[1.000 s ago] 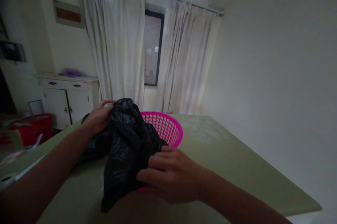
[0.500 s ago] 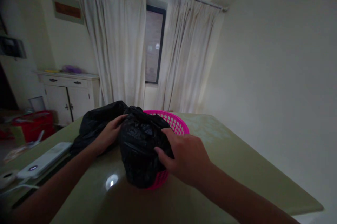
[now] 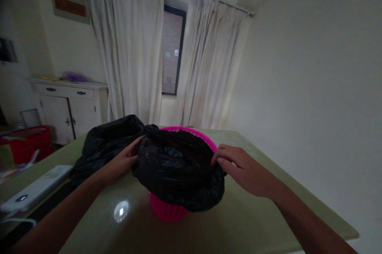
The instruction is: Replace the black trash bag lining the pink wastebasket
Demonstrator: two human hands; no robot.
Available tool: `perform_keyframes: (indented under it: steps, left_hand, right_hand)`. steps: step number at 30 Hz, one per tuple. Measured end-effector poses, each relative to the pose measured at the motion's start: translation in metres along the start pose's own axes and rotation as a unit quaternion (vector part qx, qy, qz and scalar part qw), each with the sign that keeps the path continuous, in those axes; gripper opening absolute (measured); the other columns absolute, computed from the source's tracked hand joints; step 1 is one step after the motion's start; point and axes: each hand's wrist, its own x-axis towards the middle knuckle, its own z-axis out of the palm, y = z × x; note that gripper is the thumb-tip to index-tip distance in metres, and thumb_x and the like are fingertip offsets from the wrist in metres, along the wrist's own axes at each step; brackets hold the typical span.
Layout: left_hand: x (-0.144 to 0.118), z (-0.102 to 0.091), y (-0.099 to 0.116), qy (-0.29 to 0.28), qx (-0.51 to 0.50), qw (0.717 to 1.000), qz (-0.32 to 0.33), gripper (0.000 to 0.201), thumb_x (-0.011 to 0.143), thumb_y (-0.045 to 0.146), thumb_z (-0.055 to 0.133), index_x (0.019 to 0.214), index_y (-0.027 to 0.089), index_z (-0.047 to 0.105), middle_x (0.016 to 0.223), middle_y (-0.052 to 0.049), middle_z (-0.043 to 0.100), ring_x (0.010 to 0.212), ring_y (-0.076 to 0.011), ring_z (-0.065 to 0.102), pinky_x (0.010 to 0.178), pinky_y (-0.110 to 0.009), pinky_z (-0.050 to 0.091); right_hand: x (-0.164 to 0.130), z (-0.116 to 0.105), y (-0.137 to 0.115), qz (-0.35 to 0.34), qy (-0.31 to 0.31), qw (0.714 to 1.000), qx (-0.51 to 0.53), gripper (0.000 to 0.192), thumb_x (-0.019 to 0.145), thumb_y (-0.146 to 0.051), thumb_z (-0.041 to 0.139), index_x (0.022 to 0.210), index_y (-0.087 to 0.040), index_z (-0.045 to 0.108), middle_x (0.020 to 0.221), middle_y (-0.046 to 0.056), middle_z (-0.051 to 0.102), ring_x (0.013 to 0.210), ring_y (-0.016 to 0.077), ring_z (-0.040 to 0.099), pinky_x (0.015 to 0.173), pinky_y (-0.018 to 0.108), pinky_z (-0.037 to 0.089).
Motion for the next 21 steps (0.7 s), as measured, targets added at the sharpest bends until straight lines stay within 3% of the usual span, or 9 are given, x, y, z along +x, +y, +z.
perform_keyframes:
  steps: [3,6,10,12,14,16,18,21]
  left_hand:
    - [-0.012,0.002,0.008,0.020,-0.049,0.998,-0.035,0.090,0.082,0.051,0.085,0.162,0.023,0.054,0.165,-0.015,0.059,0.157,-0.0395,0.050,0.133,-0.057,0.038]
    - [-0.028,0.002,0.018,0.036,-0.058,0.998,-0.011,0.098,0.080,0.050,0.090,0.166,0.026,0.048,0.167,-0.014,0.056,0.157,-0.0406,0.050,0.132,-0.058,0.039]
    - [-0.050,-0.003,0.016,0.017,-0.032,0.999,0.009,0.105,0.080,0.042,0.093,0.170,0.034,0.040,0.176,-0.011,0.045,0.159,-0.0411,0.047,0.131,-0.058,0.042]
    - [-0.058,-0.007,0.004,-0.005,0.008,1.000,0.004,0.103,0.086,0.043,0.087,0.174,0.034,0.033,0.182,-0.011,0.031,0.165,-0.0420,0.036,0.130,-0.058,0.042]
    - [-0.063,-0.013,-0.011,-0.017,0.074,0.997,-0.007,0.102,0.090,0.046,0.081,0.176,0.031,0.028,0.187,-0.012,0.014,0.171,-0.0446,0.015,0.129,-0.059,0.043]
    - [-0.063,-0.020,-0.021,-0.025,0.138,0.990,-0.019,0.103,0.089,0.048,0.080,0.176,0.028,0.028,0.188,-0.012,0.006,0.171,-0.0464,-0.001,0.129,-0.061,0.041]
    - [-0.058,-0.024,-0.021,-0.039,0.173,0.984,-0.021,0.105,0.086,0.050,0.082,0.175,0.029,0.031,0.188,-0.012,0.010,0.171,-0.0453,-0.005,0.132,-0.064,0.032]
    - [-0.041,-0.022,-0.005,-0.061,0.111,0.992,-0.018,0.106,0.083,0.049,0.085,0.174,0.030,0.034,0.185,-0.011,0.026,0.171,-0.0412,0.015,0.136,-0.062,0.026]
  right_hand:
    - [-0.010,-0.006,0.020,0.071,0.050,0.990,0.111,0.043,0.093,-0.055,0.077,0.070,-0.021,0.063,0.074,0.003,0.059,0.068,0.0177,0.057,0.062,0.030,0.047]
    - [-0.027,-0.002,0.036,0.071,0.092,0.964,0.239,0.049,0.079,-0.047,0.093,0.067,-0.021,0.052,0.078,0.003,0.057,0.071,0.0175,0.057,0.061,0.029,0.050]
    - [-0.049,0.018,0.049,0.050,0.183,0.916,0.354,0.042,0.075,-0.044,0.096,0.079,-0.024,0.059,0.088,0.003,0.061,0.080,0.0198,0.064,0.067,0.030,0.057]
    - [-0.055,0.032,0.056,0.056,0.194,0.918,0.341,0.034,0.079,-0.046,0.093,0.079,-0.024,0.067,0.090,0.005,0.062,0.081,0.0196,0.065,0.066,0.028,0.057]
    - [-0.057,0.046,0.064,0.066,0.203,0.938,0.272,0.027,0.083,-0.046,0.089,0.079,-0.023,0.076,0.090,0.006,0.062,0.079,0.0182,0.065,0.062,0.025,0.055]
    - [-0.054,0.057,0.073,0.090,0.240,0.944,0.209,0.022,0.084,-0.046,0.087,0.086,-0.024,0.083,0.094,0.007,0.065,0.081,0.0184,0.066,0.063,0.025,0.055]
    - [-0.047,0.064,0.080,0.123,0.299,0.923,0.211,0.029,0.084,-0.048,0.087,0.103,-0.025,0.086,0.105,0.009,0.072,0.095,0.0213,0.070,0.076,0.028,0.060]
    - [-0.025,0.070,0.083,0.185,0.336,0.867,0.319,0.052,0.080,-0.050,0.089,0.126,-0.028,0.082,0.132,0.010,0.075,0.117,0.0258,0.071,0.095,0.035,0.060]
